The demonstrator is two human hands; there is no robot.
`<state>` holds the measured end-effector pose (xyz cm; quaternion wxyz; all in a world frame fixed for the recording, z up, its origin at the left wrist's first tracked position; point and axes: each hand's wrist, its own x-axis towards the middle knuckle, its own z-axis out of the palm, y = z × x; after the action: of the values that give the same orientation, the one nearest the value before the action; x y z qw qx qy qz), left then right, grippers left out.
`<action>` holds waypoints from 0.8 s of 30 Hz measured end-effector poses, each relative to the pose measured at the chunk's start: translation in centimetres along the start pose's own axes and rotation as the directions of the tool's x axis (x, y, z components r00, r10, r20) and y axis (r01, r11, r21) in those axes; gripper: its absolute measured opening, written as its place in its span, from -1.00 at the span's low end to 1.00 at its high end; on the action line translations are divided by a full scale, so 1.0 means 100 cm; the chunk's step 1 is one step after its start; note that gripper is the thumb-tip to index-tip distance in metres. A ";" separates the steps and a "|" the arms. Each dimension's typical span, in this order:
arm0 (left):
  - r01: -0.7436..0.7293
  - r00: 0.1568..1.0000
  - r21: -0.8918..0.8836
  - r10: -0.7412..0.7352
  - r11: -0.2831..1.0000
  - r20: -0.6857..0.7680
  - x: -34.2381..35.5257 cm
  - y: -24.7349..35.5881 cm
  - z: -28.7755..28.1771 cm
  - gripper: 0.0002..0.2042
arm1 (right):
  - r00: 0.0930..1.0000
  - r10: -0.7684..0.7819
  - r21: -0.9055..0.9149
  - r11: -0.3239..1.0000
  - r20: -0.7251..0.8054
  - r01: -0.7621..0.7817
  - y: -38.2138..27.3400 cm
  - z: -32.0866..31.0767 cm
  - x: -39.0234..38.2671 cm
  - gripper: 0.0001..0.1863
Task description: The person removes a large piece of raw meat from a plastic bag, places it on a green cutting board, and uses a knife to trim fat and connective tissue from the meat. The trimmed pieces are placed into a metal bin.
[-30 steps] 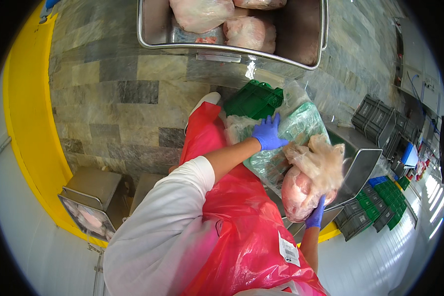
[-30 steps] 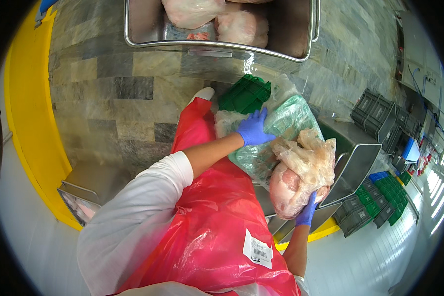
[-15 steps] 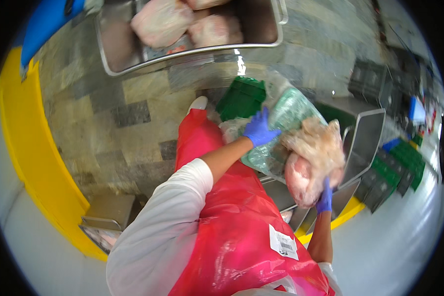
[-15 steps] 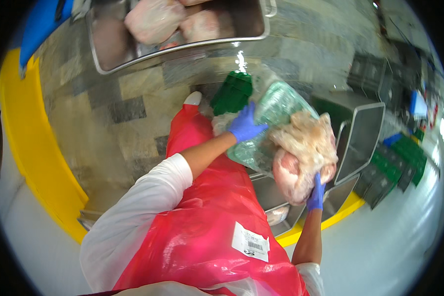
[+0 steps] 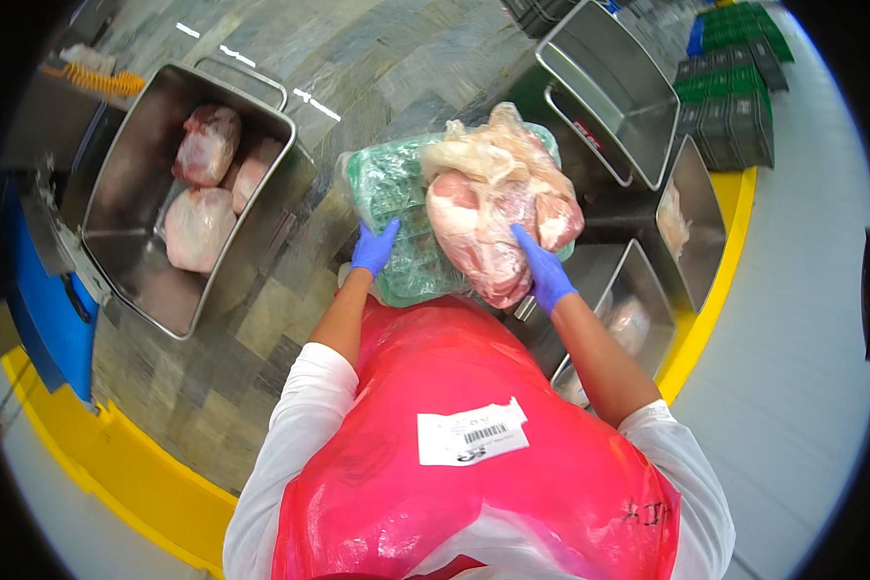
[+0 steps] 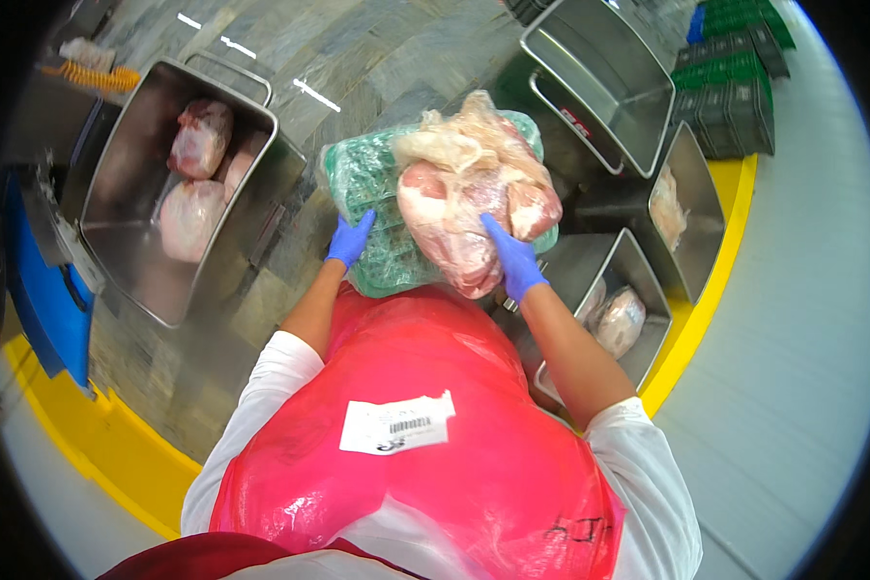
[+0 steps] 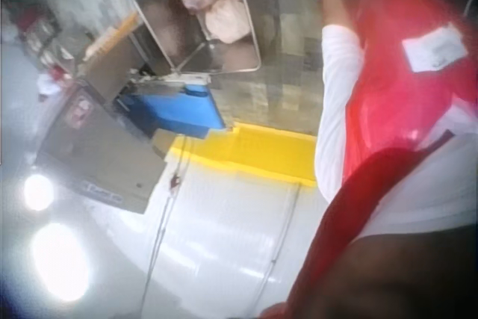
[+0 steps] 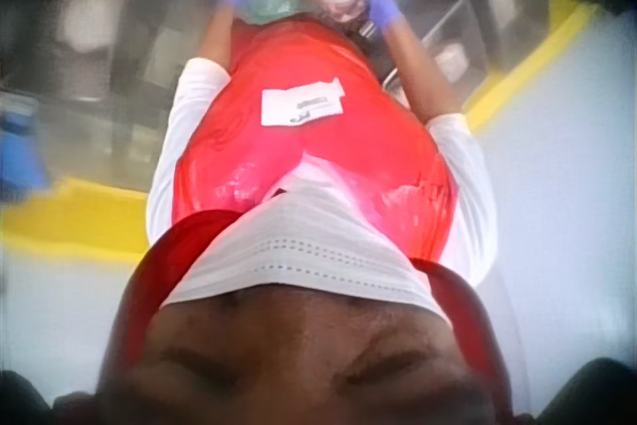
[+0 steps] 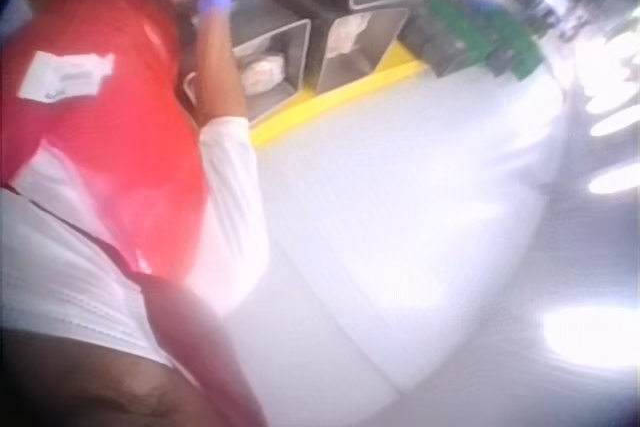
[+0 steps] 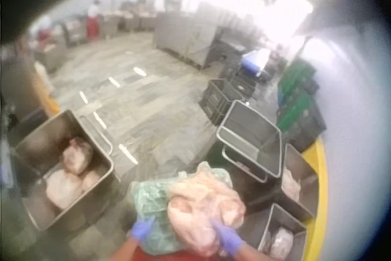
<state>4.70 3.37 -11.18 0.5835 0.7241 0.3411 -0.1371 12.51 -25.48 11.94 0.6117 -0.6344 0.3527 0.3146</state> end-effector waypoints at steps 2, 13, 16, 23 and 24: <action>0.060 0.997 0.128 -0.066 0.990 0.046 -0.009 0.009 -0.015 0.11 | 0.995 -0.099 0.039 0.994 0.005 0.099 0.009 -0.016 0.016 -0.09; 0.255 0.860 0.386 -0.026 0.887 -0.510 -0.178 -0.053 -0.226 -0.03 | 0.958 -0.066 0.195 0.981 0.280 0.011 0.055 -0.092 0.056 -0.20; 0.194 0.643 0.066 -0.076 0.979 -0.762 -0.197 -0.033 -0.271 -0.29 | 0.983 -0.087 0.057 0.995 0.164 0.079 0.035 -0.103 0.041 -0.20; 0.006 0.100 0.020 0.019 1.000 -0.995 -0.212 -0.037 -0.437 -0.65 | 0.964 -0.242 0.224 0.951 0.107 0.213 0.045 -0.089 0.047 -0.23; -0.053 0.070 0.051 0.055 0.997 -0.996 -0.197 -0.033 -0.461 -0.67 | 0.948 -0.310 0.088 0.945 -0.071 0.316 0.037 -0.081 0.032 -0.23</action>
<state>-21.05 40.39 11.06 0.1991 0.6361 0.6200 0.4139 10.91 -33.81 7.66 0.6743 -0.6600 0.2797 0.1777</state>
